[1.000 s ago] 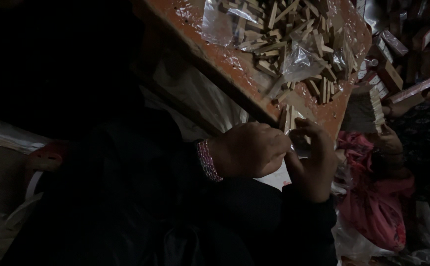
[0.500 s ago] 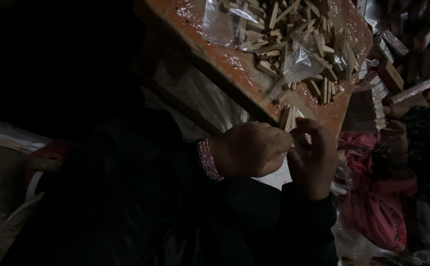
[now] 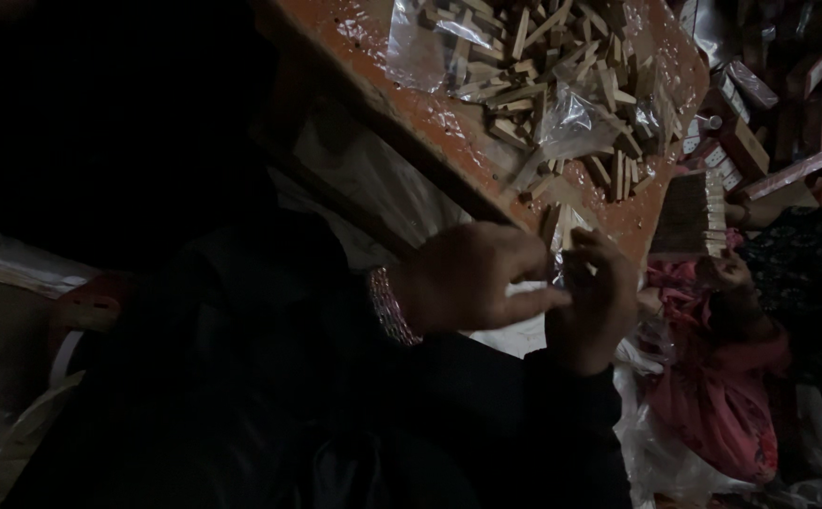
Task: The person sits on the floor and packs small wooden sticks into clear plastic bags. They pick up sticks from a pile on a low table, place them into bags, and seal the bags. The process is repeated multiple times.
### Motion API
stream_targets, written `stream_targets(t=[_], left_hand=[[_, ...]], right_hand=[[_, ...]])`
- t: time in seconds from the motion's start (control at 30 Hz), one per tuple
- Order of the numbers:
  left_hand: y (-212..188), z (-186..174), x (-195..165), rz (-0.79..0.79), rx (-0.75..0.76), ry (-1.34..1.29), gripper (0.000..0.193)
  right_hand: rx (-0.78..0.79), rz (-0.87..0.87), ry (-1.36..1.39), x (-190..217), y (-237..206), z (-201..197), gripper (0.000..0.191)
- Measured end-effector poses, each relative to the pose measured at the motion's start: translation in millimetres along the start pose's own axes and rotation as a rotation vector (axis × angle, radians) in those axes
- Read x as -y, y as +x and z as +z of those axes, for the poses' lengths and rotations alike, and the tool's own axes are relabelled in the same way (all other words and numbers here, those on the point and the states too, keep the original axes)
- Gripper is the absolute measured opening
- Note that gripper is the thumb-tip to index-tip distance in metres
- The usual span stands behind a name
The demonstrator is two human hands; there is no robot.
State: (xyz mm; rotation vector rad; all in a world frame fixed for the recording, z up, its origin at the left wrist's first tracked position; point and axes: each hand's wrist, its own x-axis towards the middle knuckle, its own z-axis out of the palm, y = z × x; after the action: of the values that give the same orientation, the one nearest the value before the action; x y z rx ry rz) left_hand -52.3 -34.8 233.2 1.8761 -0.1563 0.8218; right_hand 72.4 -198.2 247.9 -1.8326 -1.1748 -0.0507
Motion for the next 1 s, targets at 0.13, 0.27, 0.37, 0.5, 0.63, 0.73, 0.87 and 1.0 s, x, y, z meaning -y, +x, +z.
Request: stream_targets(t=[0.13,0.27,0.37,0.5,0.63,0.73,0.87,1.0], left_hand=[[6.2,-8.3,1.7,-0.438,0.110,0.005,0.043],[6.4,5.7,1.9,-0.367,0.025,-0.186,0.042],[6.8,14.7,4.5,-0.377,-0.024,-0.281,0.037],[5.0,13.5,4.4,-0.360,-0.029,-0.252,0.030],[3.2,9.2,-1.3,-0.132,-0.109,-0.036,0.037],[7.5,11.8,-5.0,-0.101,-0.073,0.122,0.028],[27.9,24.2,-6.8,-0.008,-0.115,0.208,0.030],[50.7,31.0,-5.9,0.136,-0.195,0.327,0.035]], right_hand=[[-0.054,-0.222,-0.420,-18.2,-7.7,-5.2,0.018],[-0.099,-0.440,-0.450,-27.6,-17.2,-4.7,0.019],[-0.102,-0.513,-0.488,-26.1,-23.8,-3.5,0.025],[-0.006,-0.587,-0.441,-15.0,-17.7,-9.5,0.038],[-0.051,-0.501,-0.151,-1.1,-5.5,-21.3,0.064],[-0.160,-0.379,0.110,1.2,-5.0,-29.9,0.082],[-0.105,0.034,0.269,-12.1,-6.2,-52.2,0.060],[-0.070,0.048,0.280,-33.7,-0.1,-71.3,0.048]])
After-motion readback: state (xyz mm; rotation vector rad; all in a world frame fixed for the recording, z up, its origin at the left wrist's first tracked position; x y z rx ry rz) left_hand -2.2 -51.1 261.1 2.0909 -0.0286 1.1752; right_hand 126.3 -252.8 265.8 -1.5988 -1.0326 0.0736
